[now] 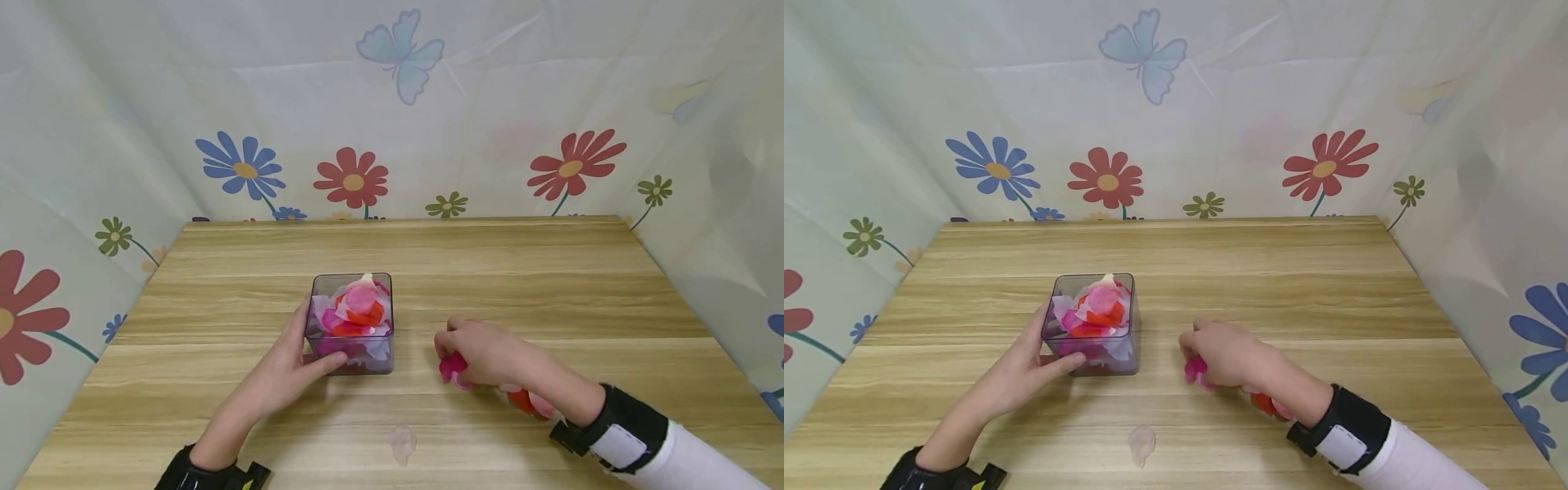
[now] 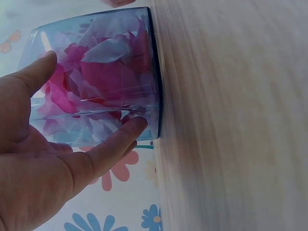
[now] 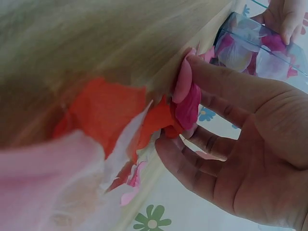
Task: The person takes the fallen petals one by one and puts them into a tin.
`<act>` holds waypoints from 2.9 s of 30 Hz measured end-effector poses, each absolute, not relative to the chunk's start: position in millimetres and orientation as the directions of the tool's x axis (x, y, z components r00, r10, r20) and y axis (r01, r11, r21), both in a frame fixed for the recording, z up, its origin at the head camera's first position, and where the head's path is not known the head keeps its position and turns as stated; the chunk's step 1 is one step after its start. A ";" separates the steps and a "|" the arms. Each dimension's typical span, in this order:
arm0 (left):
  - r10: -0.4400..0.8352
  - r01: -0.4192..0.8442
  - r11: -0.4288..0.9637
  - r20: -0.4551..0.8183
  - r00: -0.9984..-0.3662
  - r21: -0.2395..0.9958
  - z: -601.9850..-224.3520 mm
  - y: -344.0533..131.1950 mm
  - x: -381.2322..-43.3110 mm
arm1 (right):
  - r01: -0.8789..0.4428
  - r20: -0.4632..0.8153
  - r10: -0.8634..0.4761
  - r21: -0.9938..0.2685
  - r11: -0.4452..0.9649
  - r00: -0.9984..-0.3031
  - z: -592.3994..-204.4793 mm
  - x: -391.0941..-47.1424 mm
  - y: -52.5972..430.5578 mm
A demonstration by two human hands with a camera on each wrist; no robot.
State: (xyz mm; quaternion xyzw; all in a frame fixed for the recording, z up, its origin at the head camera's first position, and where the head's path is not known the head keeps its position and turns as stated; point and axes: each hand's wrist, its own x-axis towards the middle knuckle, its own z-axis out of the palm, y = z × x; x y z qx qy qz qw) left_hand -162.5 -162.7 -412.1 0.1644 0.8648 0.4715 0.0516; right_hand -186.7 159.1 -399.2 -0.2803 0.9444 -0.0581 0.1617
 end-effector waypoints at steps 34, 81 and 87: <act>0.335 0.206 0.482 0.039 -0.941 0.852 -414.0 -164.4 -162.2 | -0.563 -0.106 -0.646 -0.396 0.725 -0.756 -400.0 -189.1 165.3; 0.347 0.247 0.466 0.081 -0.934 0.850 -418.4 -165.3 -162.3 | -0.633 0.321 -0.547 -0.439 0.638 -0.773 -328.5 -199.1 139.4; 0.344 0.232 0.462 0.068 -0.936 0.856 -418.9 -164.6 -162.0 | -0.651 0.337 -0.558 -0.427 0.628 -0.759 -326.4 -200.0 131.5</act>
